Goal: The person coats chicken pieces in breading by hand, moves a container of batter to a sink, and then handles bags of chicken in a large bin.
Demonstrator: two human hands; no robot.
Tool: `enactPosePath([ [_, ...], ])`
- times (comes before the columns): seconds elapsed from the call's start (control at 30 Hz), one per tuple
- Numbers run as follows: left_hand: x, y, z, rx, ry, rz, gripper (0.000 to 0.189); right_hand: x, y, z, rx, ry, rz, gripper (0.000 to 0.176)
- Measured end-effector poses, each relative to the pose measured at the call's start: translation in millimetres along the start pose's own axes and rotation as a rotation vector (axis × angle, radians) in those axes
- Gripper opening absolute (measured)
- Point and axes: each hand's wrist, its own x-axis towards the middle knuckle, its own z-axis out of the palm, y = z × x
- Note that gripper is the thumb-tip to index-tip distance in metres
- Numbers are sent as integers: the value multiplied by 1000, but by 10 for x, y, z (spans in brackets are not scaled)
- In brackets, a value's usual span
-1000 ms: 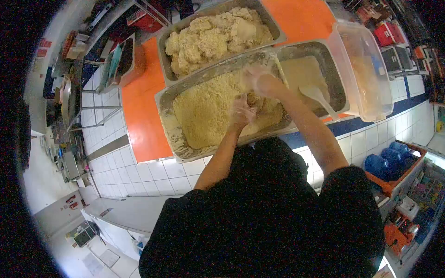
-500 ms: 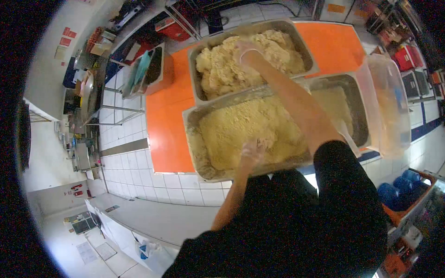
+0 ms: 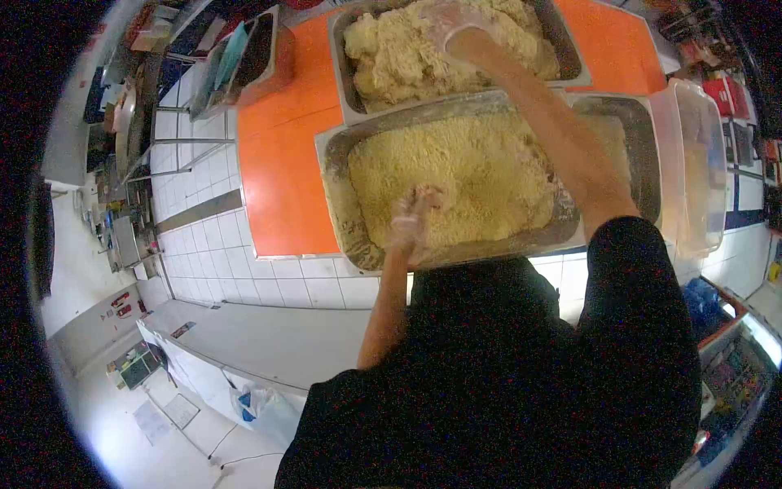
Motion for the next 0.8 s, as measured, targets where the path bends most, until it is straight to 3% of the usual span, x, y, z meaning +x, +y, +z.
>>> enactPosePath([
  [0.07,134,160,-57,68,-51,70,27,-614,-330,-119,163,-52,-29,40],
  [0.17,284,49,-79,-193,-92,-243,42,-1542,-464,209,300,-252,-23,42],
  [0.23,256,379,28,-489,139,-426,18,-2096,-365,679,641,-302,-41,40],
  [0.27,230,535,68,-487,137,-426,18,-2166,-312,752,642,-301,-40,40],
  [0.33,221,771,121,-407,192,-477,27,-2235,-219,869,600,-635,330,50],
  [0.4,347,261,88,-366,190,-370,31,-2334,21,1178,657,-614,404,60],
  [0.47,327,194,128,-329,186,-260,35,-2405,21,1169,708,-592,476,70],
  [0.53,179,477,217,-207,167,-173,37,-2500,-215,939,1113,-296,617,73],
  [0.67,409,50,92,-155,154,-125,40,-2486,102,1490,944,-124,570,54],
  [0.73,498,75,13,261,178,-38,44,-2342,174,1519,528,-142,362,53],
  [0.77,540,85,-43,259,181,-36,44,-2334,241,1506,527,-142,358,53],
  [0.8,598,-17,-135,619,299,40,50,-2279,64,1116,216,-159,273,45],
])
